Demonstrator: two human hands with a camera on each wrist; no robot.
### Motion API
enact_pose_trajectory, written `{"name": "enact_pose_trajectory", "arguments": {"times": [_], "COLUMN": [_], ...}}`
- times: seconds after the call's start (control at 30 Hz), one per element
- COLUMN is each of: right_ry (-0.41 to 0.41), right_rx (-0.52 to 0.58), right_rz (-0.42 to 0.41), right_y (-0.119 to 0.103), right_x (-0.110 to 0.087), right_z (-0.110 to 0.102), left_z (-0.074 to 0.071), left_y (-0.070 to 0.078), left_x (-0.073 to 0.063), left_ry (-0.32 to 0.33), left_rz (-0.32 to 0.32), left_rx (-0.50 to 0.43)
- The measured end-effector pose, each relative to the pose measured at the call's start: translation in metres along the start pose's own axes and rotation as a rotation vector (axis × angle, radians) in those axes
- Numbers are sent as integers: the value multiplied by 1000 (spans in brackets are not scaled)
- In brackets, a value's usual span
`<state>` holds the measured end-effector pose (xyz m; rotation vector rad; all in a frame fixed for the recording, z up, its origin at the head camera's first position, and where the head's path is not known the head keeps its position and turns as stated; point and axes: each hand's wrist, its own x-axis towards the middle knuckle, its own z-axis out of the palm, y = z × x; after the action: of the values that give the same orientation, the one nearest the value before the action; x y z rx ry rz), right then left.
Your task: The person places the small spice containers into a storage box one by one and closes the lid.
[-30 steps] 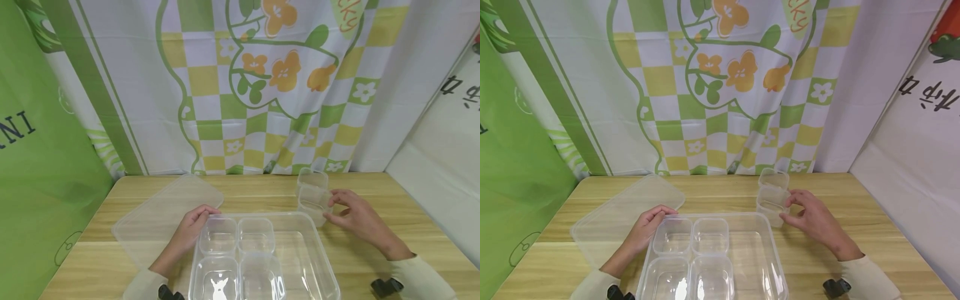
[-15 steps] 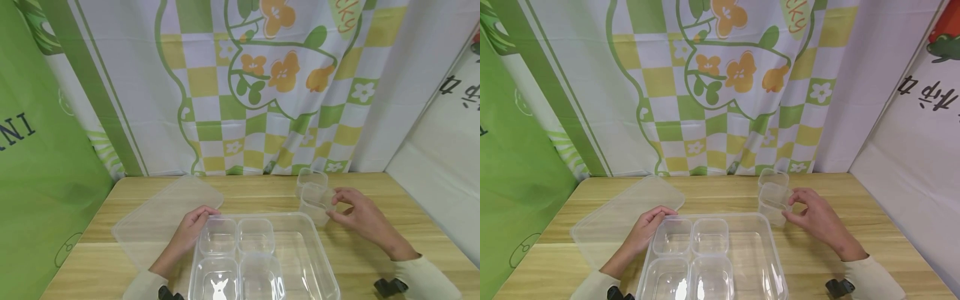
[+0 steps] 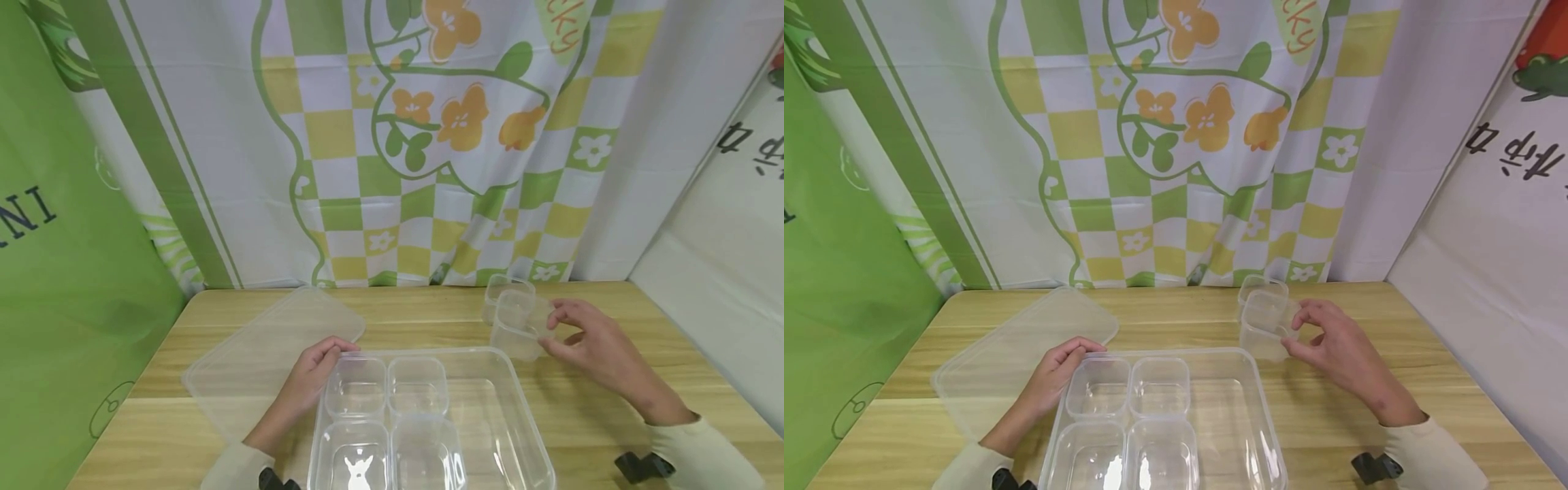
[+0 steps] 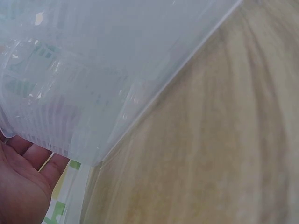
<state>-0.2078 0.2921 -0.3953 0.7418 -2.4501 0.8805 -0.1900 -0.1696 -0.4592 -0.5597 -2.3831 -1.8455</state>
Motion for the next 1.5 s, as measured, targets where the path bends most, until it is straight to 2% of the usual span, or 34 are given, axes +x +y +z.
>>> {"name": "enact_pose_trajectory", "arguments": {"times": [0.43,0.8,1.07,1.5], "right_ry": [38,65,68,72], "right_rx": [15,27,19,90], "right_rz": [-5,-15,20,6], "right_y": [-7,-14,-23,-43], "right_x": [0,3,7,12], "right_z": [-5,-11,-18,-22], "left_z": [0,0,0,0], "left_y": [3,1,1,2], "left_x": [-1,-1,-1,0], "left_ry": [14,10,13,19], "left_rz": [-20,-9,-6,-13], "left_rx": [5,0,8,6]}}
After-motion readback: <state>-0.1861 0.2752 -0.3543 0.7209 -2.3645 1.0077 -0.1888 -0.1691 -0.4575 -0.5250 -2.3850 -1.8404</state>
